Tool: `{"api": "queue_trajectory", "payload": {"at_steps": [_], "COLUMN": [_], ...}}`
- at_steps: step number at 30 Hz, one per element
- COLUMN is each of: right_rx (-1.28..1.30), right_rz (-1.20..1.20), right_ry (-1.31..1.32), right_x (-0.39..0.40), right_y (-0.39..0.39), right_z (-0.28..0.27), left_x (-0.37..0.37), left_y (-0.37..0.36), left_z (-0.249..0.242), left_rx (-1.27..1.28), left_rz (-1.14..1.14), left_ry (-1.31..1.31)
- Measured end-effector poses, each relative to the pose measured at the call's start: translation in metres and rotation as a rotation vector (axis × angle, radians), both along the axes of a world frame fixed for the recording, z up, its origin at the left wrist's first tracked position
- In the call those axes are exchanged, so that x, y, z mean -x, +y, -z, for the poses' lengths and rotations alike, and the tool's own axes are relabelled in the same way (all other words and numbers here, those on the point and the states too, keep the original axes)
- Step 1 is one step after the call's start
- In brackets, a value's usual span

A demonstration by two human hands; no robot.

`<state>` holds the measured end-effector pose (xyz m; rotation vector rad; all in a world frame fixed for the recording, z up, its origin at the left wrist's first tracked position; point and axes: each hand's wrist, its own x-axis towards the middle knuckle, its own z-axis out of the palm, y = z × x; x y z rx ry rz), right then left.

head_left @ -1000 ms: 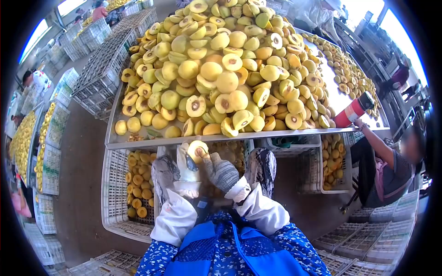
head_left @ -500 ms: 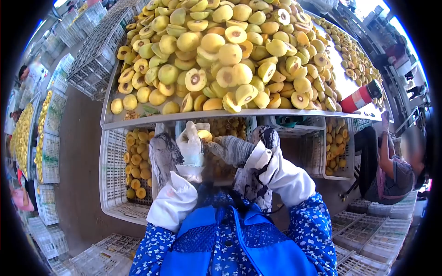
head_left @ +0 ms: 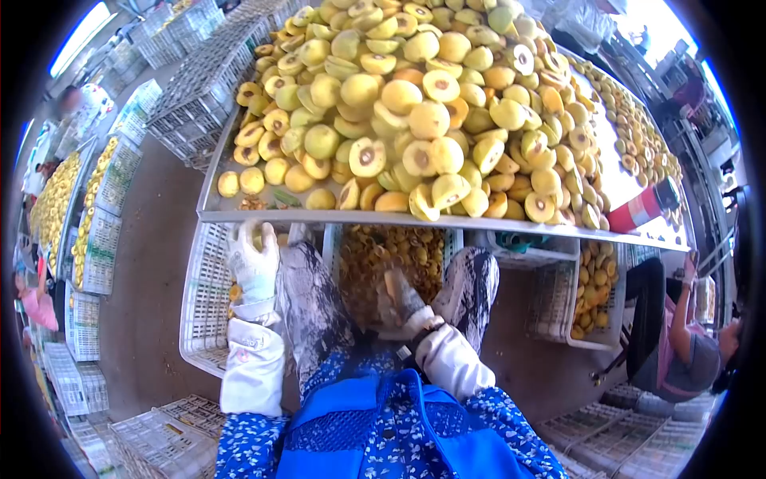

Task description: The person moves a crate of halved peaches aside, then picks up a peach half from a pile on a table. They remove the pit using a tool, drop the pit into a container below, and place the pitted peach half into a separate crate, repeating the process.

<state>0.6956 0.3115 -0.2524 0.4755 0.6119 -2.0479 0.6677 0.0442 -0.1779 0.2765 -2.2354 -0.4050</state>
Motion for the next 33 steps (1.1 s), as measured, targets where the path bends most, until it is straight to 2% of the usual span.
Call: {"api": "queue_trajectory", "payload": {"at_steps": [1, 2, 3, 4, 5, 6, 7, 9, 10, 12, 13, 15, 16, 17, 18, 19, 20, 21, 22, 23, 24, 25, 26, 28, 30, 31, 33], "right_rx": [-0.233, -0.388, -0.424, -0.421, -0.416, -0.416, -0.462, -0.494, -0.548, -0.656, -0.589, -0.567, -0.539, -0.514, -0.495, -0.457, -0.431, -0.576, -0.721, -0.931, -1.123, -1.116, -1.047, -1.193, -1.276, -1.290, -1.373], "right_rz": [0.033, 0.077, -0.107, -0.163, -0.227, -0.200, -0.215, -0.188, -0.190, -0.194, -0.147, -0.177, -0.174, -0.158, -0.128, -0.108, -0.079, -0.011, 0.060, 0.189, 0.312, 0.183, 0.049, 0.051, 0.035, 0.025, -0.052], "right_ry": [-0.098, -0.168, 0.004, 0.099, 0.212, 0.220, 0.252, 0.273, 0.266, 0.247, 0.330, 0.289, 0.346, 0.388, 0.417, 0.477, 0.534, 0.785, 1.152, 1.486, 1.953, 1.776, 1.384, 1.443, 1.470, 1.461, 1.442], "right_x": [-0.001, -0.002, -0.006, -0.009, -0.010, -0.012, -0.015, -0.018, -0.017, -0.014, -0.012, -0.010, -0.008, -0.007, -0.011, -0.013, -0.007, -0.005, 0.000, 0.005, 0.012, 0.008, 0.013, 0.014, 0.020, 0.024, 0.025], "right_y": [-0.008, -0.014, -0.008, -0.009, -0.011, -0.017, -0.020, -0.016, -0.014, -0.010, -0.007, -0.005, -0.005, -0.004, -0.003, -0.005, -0.005, -0.007, -0.010, -0.013, -0.018, -0.019, -0.018, -0.020, -0.022, -0.023, -0.024], "right_z": [0.010, -0.007, -0.027, -0.045, -0.053, -0.040, -0.013, 0.012, 0.006, -0.005, 0.003, 0.002, 0.004, 0.010, 0.016, 0.012, 0.008, 0.000, -0.013, -0.027, -0.048, -0.078, -0.071, -0.087, -0.092, -0.090, -0.085], "left_x": [0.007, 0.020, 0.036, 0.052, 0.072, 0.096, 0.115, 0.136, 0.141, 0.161, 0.128, 0.110, 0.115, 0.105, 0.109, 0.094, 0.084, 0.074, 0.064, 0.067, 0.062, 0.058, 0.052, 0.028, 0.033, 0.030, 0.021], "left_y": [-0.005, -0.003, 0.004, 0.020, 0.021, 0.023, 0.023, 0.030, 0.029, 0.009, 0.029, 0.017, 0.000, -0.001, -0.006, -0.003, 0.005, 0.013, 0.021, 0.026, 0.025, 0.030, 0.048, 0.080, 0.091, 0.097, 0.109], "left_z": [-0.015, -0.018, -0.023, -0.043, -0.038, -0.021, -0.010, -0.012, -0.003, 0.008, -0.015, -0.021, 0.005, -0.011, 0.006, -0.002, -0.006, -0.011, -0.015, 0.003, 0.005, 0.004, 0.006, 0.000, 0.013, 0.010, -0.002], "left_rx": [0.283, 0.253, 0.221, 0.080, 0.205, 0.314, 0.313, 0.278, 0.364, 0.285, 0.185, -0.103, -0.459, -0.728, -0.905, -1.546, -1.744, -1.953, -2.146, -2.108, -2.036, -1.943, -1.901, -1.772, -1.195, -0.825, -0.816], "left_rz": [-0.032, 0.036, 0.103, 0.122, 0.238, 0.234, 0.287, 0.397, 0.456, 0.664, 0.385, 0.388, 0.572, 0.485, 0.479, 0.666, 0.751, 0.837, 0.916, 0.905, 1.055, 1.205, 1.055, 0.846, 0.788, 0.712, 0.672], "left_ry": [0.057, -0.036, -0.131, -0.562, -0.622, -0.782, -0.986, -1.155, -1.124, -1.225, -1.126, -0.953, -0.748, -0.726, -0.479, -0.268, -0.135, 0.012, 0.157, 0.179, -0.043, -0.255, -0.192, -0.065, -0.049, 0.009, -0.055]}}
